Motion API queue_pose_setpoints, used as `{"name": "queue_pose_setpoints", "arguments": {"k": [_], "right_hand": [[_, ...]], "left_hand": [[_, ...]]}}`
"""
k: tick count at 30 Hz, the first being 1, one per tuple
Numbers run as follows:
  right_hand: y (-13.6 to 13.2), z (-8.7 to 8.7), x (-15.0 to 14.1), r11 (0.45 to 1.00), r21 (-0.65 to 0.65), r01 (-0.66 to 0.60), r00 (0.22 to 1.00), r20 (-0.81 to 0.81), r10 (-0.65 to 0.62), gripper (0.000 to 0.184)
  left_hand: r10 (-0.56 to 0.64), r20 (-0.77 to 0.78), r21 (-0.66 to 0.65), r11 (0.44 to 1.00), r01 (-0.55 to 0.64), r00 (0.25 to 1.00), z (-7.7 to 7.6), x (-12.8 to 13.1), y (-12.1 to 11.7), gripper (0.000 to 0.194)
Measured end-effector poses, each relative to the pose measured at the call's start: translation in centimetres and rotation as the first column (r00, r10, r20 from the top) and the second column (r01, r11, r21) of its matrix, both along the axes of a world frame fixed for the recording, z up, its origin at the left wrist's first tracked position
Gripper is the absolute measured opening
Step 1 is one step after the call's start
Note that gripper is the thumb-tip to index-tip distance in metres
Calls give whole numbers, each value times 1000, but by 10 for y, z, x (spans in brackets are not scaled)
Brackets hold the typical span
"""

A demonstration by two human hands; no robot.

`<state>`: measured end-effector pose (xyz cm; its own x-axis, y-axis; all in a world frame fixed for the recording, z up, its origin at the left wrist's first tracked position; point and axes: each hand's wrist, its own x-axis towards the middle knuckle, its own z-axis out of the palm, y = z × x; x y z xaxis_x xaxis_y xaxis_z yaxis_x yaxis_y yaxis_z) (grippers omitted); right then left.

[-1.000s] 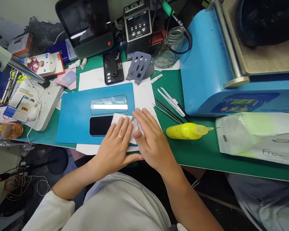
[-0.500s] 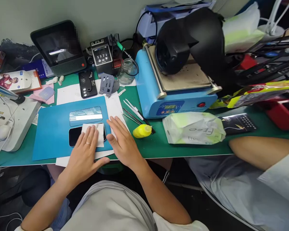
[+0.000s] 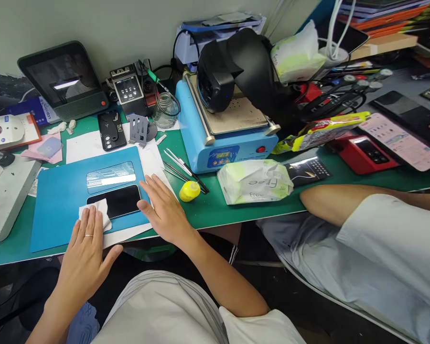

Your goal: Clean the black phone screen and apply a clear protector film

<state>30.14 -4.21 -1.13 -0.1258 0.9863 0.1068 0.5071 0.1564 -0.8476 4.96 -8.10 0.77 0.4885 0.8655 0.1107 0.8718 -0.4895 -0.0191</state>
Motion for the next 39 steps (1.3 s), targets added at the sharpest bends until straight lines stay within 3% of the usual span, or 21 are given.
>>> {"name": "queue_pose_setpoints", "arguments": {"k": [4,9,13,17,21,24,30,36,39], "right_hand": [[0,1,0,1000,3,13,1000,-4,-13,76],[-1,-3,2,1000,26,6,999,-34,-5,77],[-4,-11,3,999,43,18,998,-62,-15,77],[-7,-15,3,999,32,32,998,-58,-30,73],[-9,-12,3,1000,23,15,999,-31,-14,72],[-9,-10,2,1000,9,21,1000,-6,-21,74],[-10,-10,3,1000,22,20,1000,22,-21,73],[-11,-12,2,999,42,24,999,29,-25,71],[-11,-12,2,997,54,46,999,23,-47,72]], "left_hand": [[-52,21,-27,998,52,998,-3,9,1,93],[-63,65,-64,996,67,996,-10,51,25,97],[-113,66,-110,987,120,991,-13,72,16,104],[-94,-8,-117,989,92,996,-7,44,-3,100],[29,-45,-95,995,-33,999,-1,11,7,90],[65,-25,-85,994,-67,998,-3,12,15,92],[-17,-5,-133,991,16,1000,1,13,-6,90],[66,-5,-142,988,-66,998,0,3,17,82],[93,-1,-121,988,-92,996,-1,9,15,82]]}}
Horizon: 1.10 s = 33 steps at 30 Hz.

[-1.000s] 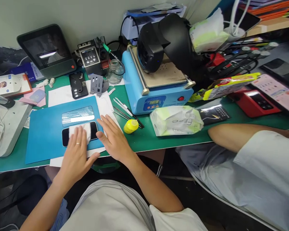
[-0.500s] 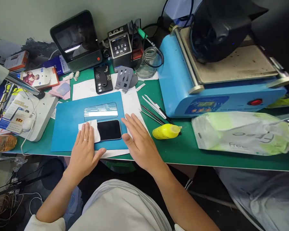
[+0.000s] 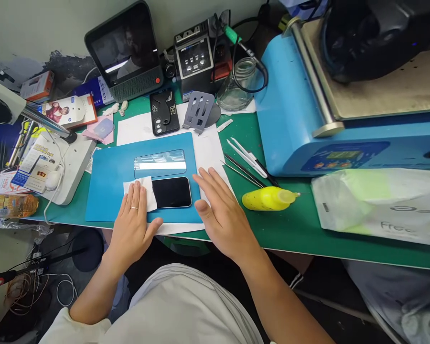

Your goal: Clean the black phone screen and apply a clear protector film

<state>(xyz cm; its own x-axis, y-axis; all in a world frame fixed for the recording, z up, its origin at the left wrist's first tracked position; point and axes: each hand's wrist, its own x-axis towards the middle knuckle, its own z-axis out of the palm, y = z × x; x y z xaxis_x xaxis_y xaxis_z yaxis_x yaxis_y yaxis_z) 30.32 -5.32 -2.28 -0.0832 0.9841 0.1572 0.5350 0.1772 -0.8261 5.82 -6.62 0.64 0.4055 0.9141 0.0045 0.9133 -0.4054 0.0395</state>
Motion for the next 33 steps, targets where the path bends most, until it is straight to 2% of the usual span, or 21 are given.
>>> {"name": "queue_pose_setpoints", "arguments": {"k": [5,9,12,15,18,20,23,26,30,33], "right_hand": [[1,0,0,1000,21,-19,1000,9,19,72],[2,-1,0,999,35,-31,999,36,30,71],[2,-4,0,999,31,-17,999,30,16,76],[1,-8,1,999,31,6,999,-44,-5,86],[0,-10,2,999,35,10,996,-92,-6,89],[-1,-10,3,1000,23,14,995,-102,-12,88],[-2,-8,3,1000,3,17,995,-98,-17,88],[-3,-5,3,1000,1,-1,997,-71,1,87],[-3,-2,3,1000,5,-12,1000,-29,12,80],[-3,-3,3,1000,18,-4,1000,1,4,77]], "left_hand": [[-22,-1,3,1000,22,1000,4,-3,-20,82],[-2,-7,9,1000,2,1000,3,1,-8,81],[9,-2,29,1000,-9,1000,-2,23,8,84],[-108,10,19,994,108,994,-8,58,20,94],[-148,22,16,989,147,989,-13,87,23,96],[-148,27,33,989,147,989,-15,94,19,93],[-191,22,29,981,191,981,-13,83,3,89],[-215,-5,-7,977,215,977,-7,53,-11,85],[-107,-50,-7,994,107,993,1,13,-9,80],[-27,-62,9,1000,28,998,3,1,0,78]]}}
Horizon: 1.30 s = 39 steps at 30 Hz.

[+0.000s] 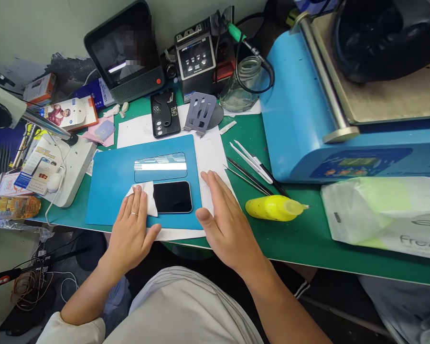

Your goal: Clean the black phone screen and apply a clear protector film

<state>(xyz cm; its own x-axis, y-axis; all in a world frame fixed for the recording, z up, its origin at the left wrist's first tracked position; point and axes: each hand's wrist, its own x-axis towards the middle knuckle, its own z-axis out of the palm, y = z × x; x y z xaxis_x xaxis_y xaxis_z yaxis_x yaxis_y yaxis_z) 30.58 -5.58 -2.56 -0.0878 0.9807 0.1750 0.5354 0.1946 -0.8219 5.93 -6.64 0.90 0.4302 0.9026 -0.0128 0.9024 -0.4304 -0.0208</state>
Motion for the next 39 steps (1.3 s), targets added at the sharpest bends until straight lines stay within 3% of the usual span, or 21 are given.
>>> {"name": "queue_pose_setpoints", "arguments": {"k": [4,8,11,13,17,21,24,30,33,37,39], "right_hand": [[1,-4,0,1000,29,-7,1000,25,7,75],[0,-9,1,999,51,5,1000,27,-6,77],[-2,-9,1,1000,19,12,1000,17,-13,77],[-3,-8,1,1000,-3,14,999,36,-14,76],[-4,-5,0,1000,5,19,995,97,-20,74],[0,-4,-2,1000,30,5,994,106,-8,66],[3,-3,-3,1000,22,9,994,112,-12,68],[2,-6,0,999,45,5,995,101,-10,70],[2,-6,-1,999,43,-2,995,103,-2,65],[5,-4,-4,1000,15,15,989,149,-17,59],[5,0,-5,999,34,10,986,164,-15,57]], "left_hand": [[54,24,25,998,-55,998,-4,24,2,88],[-90,54,5,996,89,995,-11,72,1,95],[-150,40,25,989,149,988,-12,85,1,94],[-181,47,29,983,180,982,-8,74,-1,93],[-192,91,-55,979,198,977,3,22,-6,80],[-14,76,-53,998,18,997,9,-13,4,68],[-23,77,-33,999,25,997,3,2,13,75],[-209,169,-27,976,216,963,-10,53,12,81],[-216,184,-64,971,231,959,-6,44,12,66],[-71,156,-64,995,82,985,7,16,21,54],[-53,174,-52,997,63,983,13,6,27,55]]}}
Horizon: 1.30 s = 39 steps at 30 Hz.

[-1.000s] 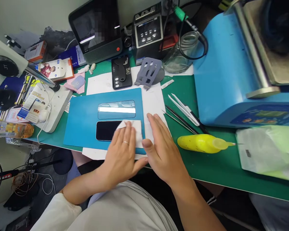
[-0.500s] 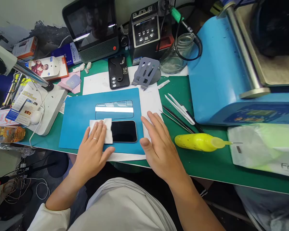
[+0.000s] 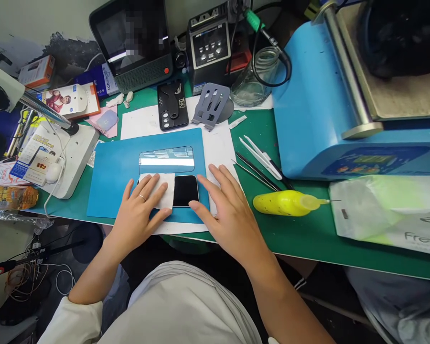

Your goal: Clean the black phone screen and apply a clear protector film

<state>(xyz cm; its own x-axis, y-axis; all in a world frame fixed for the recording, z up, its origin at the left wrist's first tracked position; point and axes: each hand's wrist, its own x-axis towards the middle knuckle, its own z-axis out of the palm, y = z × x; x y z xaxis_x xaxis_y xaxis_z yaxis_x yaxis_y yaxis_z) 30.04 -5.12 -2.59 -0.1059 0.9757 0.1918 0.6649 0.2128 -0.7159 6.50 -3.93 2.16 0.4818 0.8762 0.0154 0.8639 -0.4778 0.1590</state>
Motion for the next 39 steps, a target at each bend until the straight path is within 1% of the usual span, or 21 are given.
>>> {"name": "queue_pose_setpoints", "arguments": {"k": [1,3,5,7,8,9,12,14,15,16,17,18,19,20,23,25,30,33,36,37,39], "right_hand": [[-1,3,-1,999,31,-9,1000,-1,9,55],[-4,10,-4,991,120,-53,999,-5,54,50],[-6,18,-12,969,192,-157,987,7,158,46],[-5,25,-25,933,199,-300,953,28,301,44],[-2,28,-33,920,185,-346,938,39,345,44],[0,31,-40,917,162,-366,931,53,362,46],[8,36,-53,929,132,-345,938,65,339,53],[10,39,-48,937,176,-301,953,31,300,49],[11,39,-42,947,206,-245,968,6,249,44],[11,39,-35,962,232,-141,989,-9,147,41],[12,37,-27,973,229,-29,1000,2,29,39],[14,34,-19,976,211,62,997,34,-71,40],[16,30,-13,982,153,110,988,91,-125,43],[19,25,-9,987,103,126,979,146,-140,46],[27,12,-6,995,25,100,963,250,-103,49],[30,9,-9,996,17,91,961,261,-92,43],[33,13,-12,995,57,84,975,202,-94,21],[32,19,-14,993,98,60,991,117,-72,14],[24,30,-20,993,111,35,998,-55,-29,10],[20,35,-23,995,99,13,992,-122,-1,9],[10,43,-28,995,70,-67,967,-241,82,7]], "left_hand": [[-16,35,7,1000,16,999,2,-4,3,55],[-56,155,40,998,50,986,5,-12,7,55],[-67,289,106,994,37,955,6,-21,10,48],[-48,376,163,986,-15,926,4,-30,10,37],[-36,395,182,983,-39,918,3,-34,9,33],[-29,402,192,980,-53,915,2,-37,7,29],[-30,395,189,981,-49,918,-2,-45,1,25],[-26,404,186,981,-54,915,-5,-49,-2,24],[-19,416,187,980,-65,909,-7,-51,-2,24],[-11,434,189,979,-79,901,-9,-53,-2,23],[-2,454,190,977,-94,891,-12,-55,-2,22],[4,474,191,976,-107,880,-14,-57,-2,22],[8,493,192,974,-117,870,-16,-58,-1,22],[12,506,192,973,-126,863,-18,-59,-1,22],[29,517,184,972,-144,855,-21,-60,0,23],[29,524,177,974,-143,851,-22,-61,0,22],[0,551,185,975,-122,835,-23,-61,0,21],[-16,541,201,973,-111,841,-23,-60,0,21],[-17,568,191,975,-111,823,-17,-54,-4,24],[1,586,157,981,-114,811,-13,-50,-6,26],[52,623,41,994,-99,780,-6,-40,-10,37]]}}
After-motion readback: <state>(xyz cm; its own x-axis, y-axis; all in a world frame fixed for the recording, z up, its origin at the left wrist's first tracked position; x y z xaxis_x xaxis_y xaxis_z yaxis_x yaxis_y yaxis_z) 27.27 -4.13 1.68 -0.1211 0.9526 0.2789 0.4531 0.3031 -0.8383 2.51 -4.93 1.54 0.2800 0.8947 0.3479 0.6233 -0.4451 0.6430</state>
